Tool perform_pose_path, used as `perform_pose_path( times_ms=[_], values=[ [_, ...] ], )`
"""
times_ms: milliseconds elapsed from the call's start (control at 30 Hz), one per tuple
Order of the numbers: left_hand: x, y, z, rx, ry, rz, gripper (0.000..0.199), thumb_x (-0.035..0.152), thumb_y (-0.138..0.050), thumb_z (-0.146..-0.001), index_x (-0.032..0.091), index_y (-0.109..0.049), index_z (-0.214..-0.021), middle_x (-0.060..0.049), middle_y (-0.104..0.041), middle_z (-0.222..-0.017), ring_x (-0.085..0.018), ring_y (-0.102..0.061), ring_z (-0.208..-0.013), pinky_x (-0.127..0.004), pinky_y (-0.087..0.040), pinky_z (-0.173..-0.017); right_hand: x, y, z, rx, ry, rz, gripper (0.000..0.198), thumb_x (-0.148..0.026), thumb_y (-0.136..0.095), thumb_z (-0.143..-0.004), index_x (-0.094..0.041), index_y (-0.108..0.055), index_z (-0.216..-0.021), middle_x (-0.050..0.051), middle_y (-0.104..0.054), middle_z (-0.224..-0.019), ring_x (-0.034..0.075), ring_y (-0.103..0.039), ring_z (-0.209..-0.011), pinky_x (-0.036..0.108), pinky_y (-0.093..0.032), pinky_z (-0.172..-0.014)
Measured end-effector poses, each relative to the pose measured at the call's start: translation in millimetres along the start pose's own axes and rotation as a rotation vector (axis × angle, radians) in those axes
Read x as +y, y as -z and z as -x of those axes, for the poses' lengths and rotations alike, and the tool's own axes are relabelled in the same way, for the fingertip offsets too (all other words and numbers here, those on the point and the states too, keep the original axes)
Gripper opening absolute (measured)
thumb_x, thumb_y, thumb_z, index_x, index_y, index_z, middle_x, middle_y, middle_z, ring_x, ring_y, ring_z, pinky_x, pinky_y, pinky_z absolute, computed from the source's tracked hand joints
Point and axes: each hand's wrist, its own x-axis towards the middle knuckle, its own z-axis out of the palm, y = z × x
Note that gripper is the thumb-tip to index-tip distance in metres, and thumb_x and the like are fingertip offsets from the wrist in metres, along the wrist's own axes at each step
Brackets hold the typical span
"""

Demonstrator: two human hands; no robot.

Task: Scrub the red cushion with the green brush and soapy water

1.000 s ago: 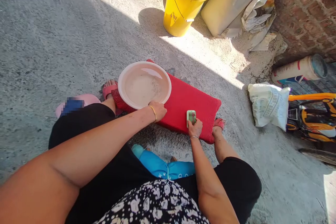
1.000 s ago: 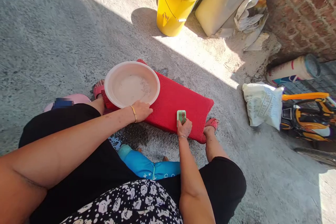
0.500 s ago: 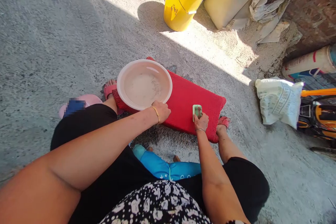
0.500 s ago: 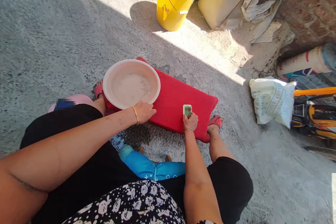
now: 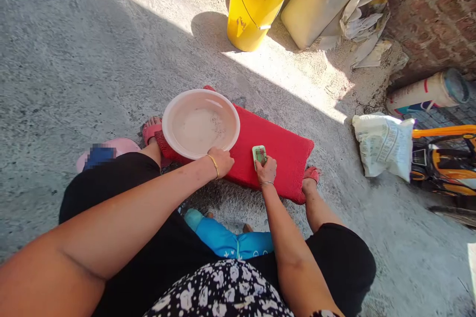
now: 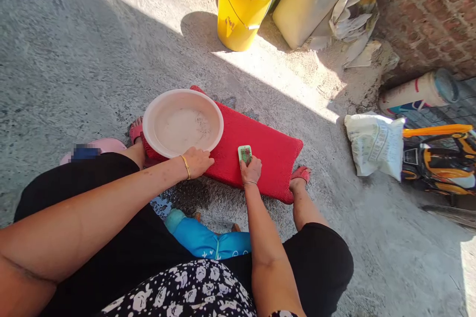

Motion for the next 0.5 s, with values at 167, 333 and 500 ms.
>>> perform_pose_path(
  times_ms=[167,333,500],
  values=[
    [3,1,-8,-0.001,0.005,-0.004,0.034,0.017,-0.04,-0.093,0.017,-0.068,-0.111,-0.017,-0.065,-0.12,-0.029,-0.06,-0.112,-0.044,-0.045,-0.091,-76,-35,-18,-0.102,0.342,0.113,0.033,-0.035,-0.059,-0.085,-0.017,-0.056,-0.111,0.013,-0.057,-0.106,0.026,-0.049,-0.097,0.037,-0.038,-0.083],
    [9,4,-10,-0.02,-0.023,-0.03,0.036,0.015,-0.038,-0.092,0.018,-0.067,-0.114,-0.016,-0.064,-0.12,-0.029,-0.059,-0.112,-0.045,-0.044,-0.092,-38,-16,-47,-0.097,0.173,0.101,0.038,-0.037,-0.062,-0.082,-0.014,-0.057,-0.112,0.015,-0.057,-0.11,0.027,-0.05,-0.1,0.037,-0.039,-0.086],
    [10,3,-5,-0.004,-0.025,-0.034,0.036,0.013,-0.041,-0.089,0.022,-0.068,-0.112,-0.015,-0.064,-0.119,-0.027,-0.06,-0.108,-0.043,-0.045,-0.09,56,41,-45,0.023,-0.34,-0.102,0.045,-0.033,-0.07,-0.072,-0.014,-0.061,-0.112,0.016,-0.058,-0.117,0.03,-0.05,-0.111,0.041,-0.037,-0.095]
  ],
)
